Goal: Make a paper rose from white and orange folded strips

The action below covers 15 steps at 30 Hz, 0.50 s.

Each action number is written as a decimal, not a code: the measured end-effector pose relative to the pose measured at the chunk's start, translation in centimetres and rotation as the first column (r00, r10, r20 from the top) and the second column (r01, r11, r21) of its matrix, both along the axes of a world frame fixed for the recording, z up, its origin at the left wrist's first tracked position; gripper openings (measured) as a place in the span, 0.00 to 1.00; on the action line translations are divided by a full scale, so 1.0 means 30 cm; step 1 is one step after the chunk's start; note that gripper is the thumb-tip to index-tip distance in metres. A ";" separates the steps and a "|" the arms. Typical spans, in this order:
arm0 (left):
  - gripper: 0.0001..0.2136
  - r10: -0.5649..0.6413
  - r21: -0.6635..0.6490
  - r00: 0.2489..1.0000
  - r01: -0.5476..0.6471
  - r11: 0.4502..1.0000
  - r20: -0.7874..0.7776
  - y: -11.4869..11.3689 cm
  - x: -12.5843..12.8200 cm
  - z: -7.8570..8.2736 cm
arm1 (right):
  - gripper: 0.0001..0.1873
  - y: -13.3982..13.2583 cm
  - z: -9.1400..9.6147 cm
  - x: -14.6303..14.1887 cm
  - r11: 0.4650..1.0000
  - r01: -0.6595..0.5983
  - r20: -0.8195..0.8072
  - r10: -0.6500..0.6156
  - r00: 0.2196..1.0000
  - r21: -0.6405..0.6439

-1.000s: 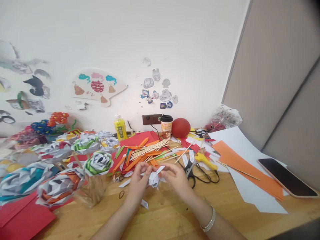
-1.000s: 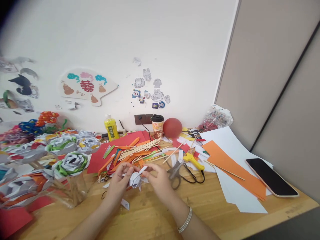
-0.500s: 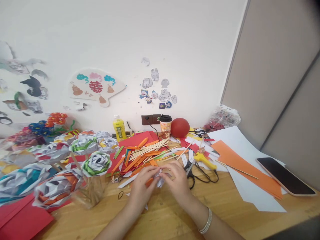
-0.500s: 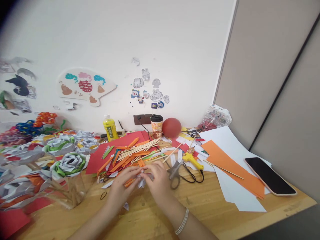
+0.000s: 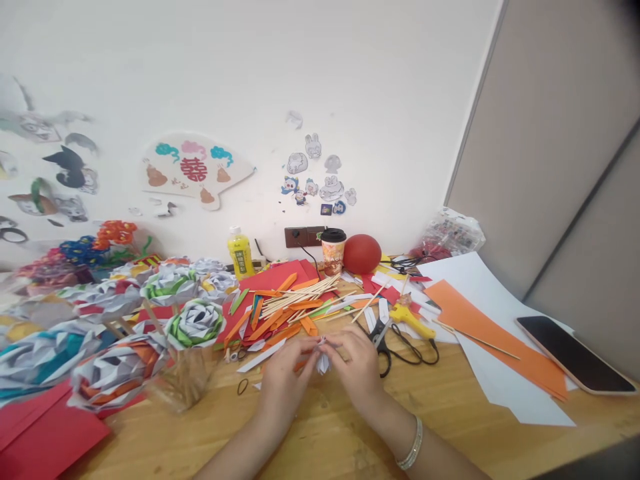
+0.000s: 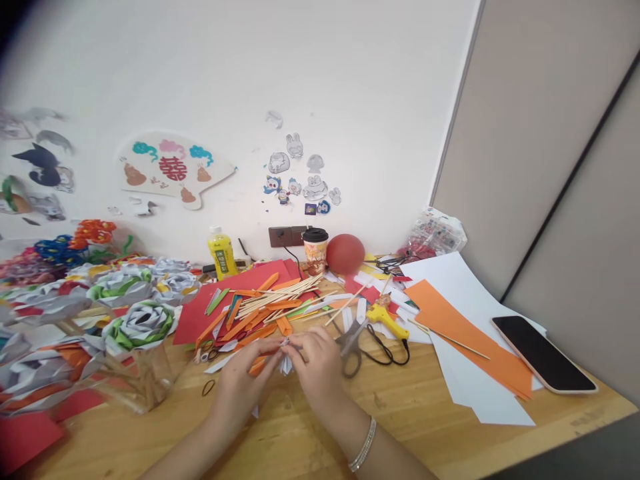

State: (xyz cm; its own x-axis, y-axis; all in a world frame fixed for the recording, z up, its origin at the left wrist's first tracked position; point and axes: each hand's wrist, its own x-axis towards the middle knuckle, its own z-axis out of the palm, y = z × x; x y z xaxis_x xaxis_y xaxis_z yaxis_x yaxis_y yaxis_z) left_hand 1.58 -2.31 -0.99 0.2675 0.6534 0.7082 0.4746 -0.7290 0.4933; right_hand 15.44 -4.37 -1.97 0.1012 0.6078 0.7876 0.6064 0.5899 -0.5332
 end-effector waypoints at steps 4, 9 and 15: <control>0.04 -0.042 -0.149 0.998 0.036 0.988 -0.037 0.003 -0.009 0.039 | 0.03 0.002 0.016 0.007 0.999 0.022 0.063 -0.020 0.998 -0.027; 0.03 -0.221 -0.417 0.975 0.208 0.885 0.019 0.040 -0.031 0.061 | 0.04 0.003 0.049 0.019 0.986 -0.026 0.068 0.037 0.997 -0.166; 0.12 -0.319 -0.762 0.902 0.420 0.493 0.292 0.065 -0.026 0.026 | 0.02 0.029 0.028 0.042 0.677 -0.417 -0.353 0.240 0.904 -0.607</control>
